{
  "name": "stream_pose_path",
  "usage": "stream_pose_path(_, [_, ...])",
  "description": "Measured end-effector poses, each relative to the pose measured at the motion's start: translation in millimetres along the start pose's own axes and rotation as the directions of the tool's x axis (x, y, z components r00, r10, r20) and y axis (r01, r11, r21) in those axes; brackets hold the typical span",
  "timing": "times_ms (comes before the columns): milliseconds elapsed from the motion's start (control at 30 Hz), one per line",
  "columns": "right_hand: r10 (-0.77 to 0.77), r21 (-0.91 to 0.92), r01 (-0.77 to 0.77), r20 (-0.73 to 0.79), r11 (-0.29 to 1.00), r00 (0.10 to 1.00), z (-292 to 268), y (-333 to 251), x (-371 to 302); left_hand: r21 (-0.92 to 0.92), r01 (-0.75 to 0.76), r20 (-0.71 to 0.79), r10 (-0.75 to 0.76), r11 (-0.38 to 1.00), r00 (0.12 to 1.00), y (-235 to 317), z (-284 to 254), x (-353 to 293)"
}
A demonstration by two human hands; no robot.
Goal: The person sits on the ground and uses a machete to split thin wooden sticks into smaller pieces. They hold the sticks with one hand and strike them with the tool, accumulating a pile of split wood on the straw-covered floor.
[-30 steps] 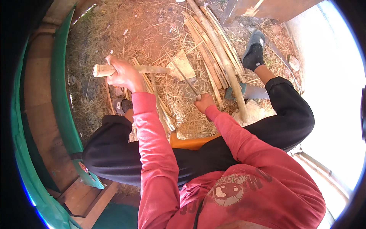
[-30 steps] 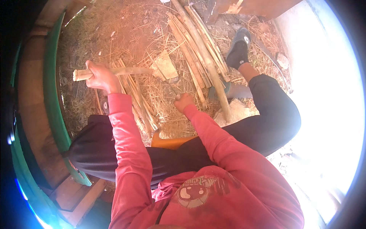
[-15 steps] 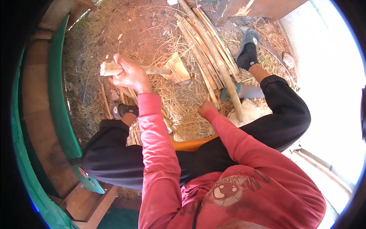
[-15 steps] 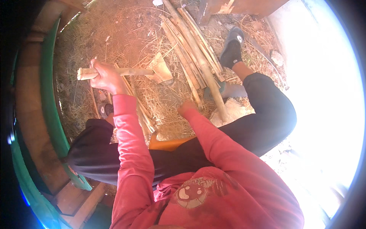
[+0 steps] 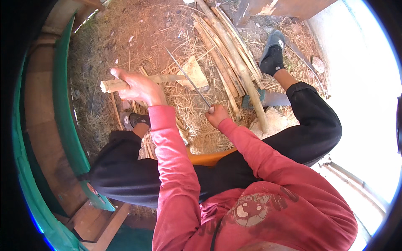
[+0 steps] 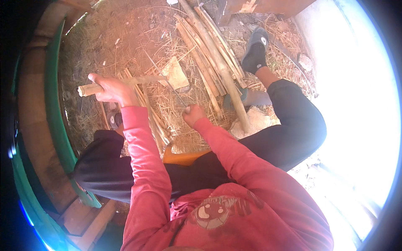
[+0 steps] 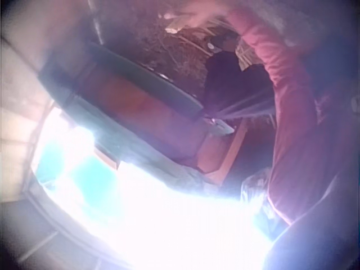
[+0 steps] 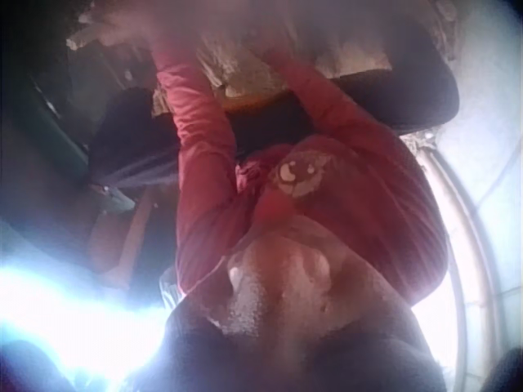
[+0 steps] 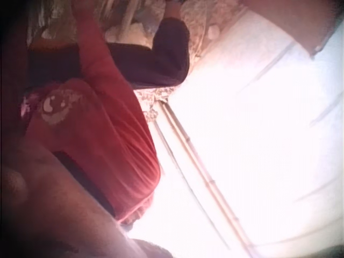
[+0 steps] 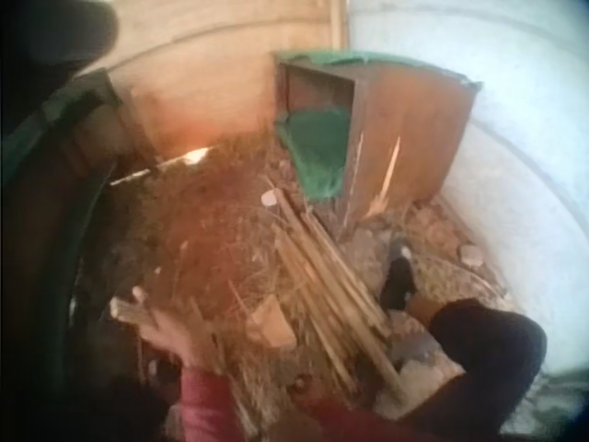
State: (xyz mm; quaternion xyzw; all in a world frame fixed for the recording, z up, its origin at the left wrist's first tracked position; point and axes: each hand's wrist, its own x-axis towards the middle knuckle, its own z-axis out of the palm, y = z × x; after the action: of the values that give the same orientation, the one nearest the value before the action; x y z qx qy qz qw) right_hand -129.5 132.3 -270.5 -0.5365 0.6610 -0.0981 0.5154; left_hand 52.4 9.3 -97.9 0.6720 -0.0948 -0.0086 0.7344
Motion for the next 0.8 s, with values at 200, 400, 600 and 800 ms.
stream_pose_path(200, [-0.088, -0.197, 0.092, 0.03, 0.976, 0.996, 5.4, 10.0, 17.1, 0.002, -0.104, 0.063, 0.104, 0.995, 0.993, -16.6, -11.8, 16.8])
stream_pose_path(400, [-0.047, -0.044, 0.049, 0.052, 0.998, 0.998, -13.6, -21.8, -5.8, -0.067, -0.079, 0.098, 0.086, 0.995, 0.992, -7.2, -17.1, 9.3])
stream_pose_path(600, [-0.141, -0.528, 0.189, 0.132, 0.828, 0.981, -0.5, 9.0, 7.3, -0.039, -0.016, 0.151, 0.022, 0.999, 0.988, -6.4, -18.5, 10.9])
stream_pose_path(800, [-0.264, -0.524, 0.254, 0.057, 0.813, 0.963, -8.7, 4.6, -5.5, -0.189, -0.061, 0.216, 0.102, 0.98, 0.971, -13.4, -26.4, 15.5])
